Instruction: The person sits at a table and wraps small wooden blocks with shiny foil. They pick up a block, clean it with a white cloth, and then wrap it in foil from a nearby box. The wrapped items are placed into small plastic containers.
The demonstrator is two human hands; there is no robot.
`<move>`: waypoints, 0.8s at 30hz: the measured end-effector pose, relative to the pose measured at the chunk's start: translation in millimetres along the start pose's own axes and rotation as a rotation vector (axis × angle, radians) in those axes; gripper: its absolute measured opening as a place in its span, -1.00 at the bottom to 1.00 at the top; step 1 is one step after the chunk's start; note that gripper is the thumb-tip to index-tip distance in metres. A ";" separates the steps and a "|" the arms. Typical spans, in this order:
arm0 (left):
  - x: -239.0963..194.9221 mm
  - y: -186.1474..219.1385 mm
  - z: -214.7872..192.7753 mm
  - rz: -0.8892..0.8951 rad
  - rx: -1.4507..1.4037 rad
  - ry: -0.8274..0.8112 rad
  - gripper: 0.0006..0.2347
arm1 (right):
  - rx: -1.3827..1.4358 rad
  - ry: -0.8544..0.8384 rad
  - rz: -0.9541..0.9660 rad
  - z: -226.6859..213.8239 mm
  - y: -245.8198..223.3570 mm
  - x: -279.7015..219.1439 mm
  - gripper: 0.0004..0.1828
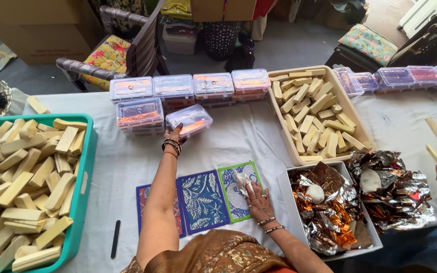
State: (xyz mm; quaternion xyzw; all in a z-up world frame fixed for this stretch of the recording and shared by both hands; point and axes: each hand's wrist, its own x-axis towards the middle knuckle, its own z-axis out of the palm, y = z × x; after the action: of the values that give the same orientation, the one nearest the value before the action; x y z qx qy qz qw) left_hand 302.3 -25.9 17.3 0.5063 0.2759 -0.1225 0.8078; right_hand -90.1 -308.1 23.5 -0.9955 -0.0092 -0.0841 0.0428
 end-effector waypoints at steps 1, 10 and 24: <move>4.6 1.2 3.0 0.003 0.001 -0.003 -0.21 | 0.000 0.004 0.001 0.0 0.4 0.8 -0.35; 17.8 -16.3 12.6 0.472 0.134 0.566 -0.45 | 0.009 -0.011 0.019 -0.8 -2.1 -1.1 -0.31; -54.9 -113.3 -31.1 1.018 1.115 0.147 -0.32 | 0.054 -0.035 0.046 -13.9 -5.9 0.1 -0.36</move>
State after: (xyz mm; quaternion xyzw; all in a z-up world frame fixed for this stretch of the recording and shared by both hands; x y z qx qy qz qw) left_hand 193.4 -54.6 -46.9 0.9114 -0.0415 0.1784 0.3685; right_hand -92.5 -303.4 37.7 -0.9952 0.0105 -0.0655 0.0714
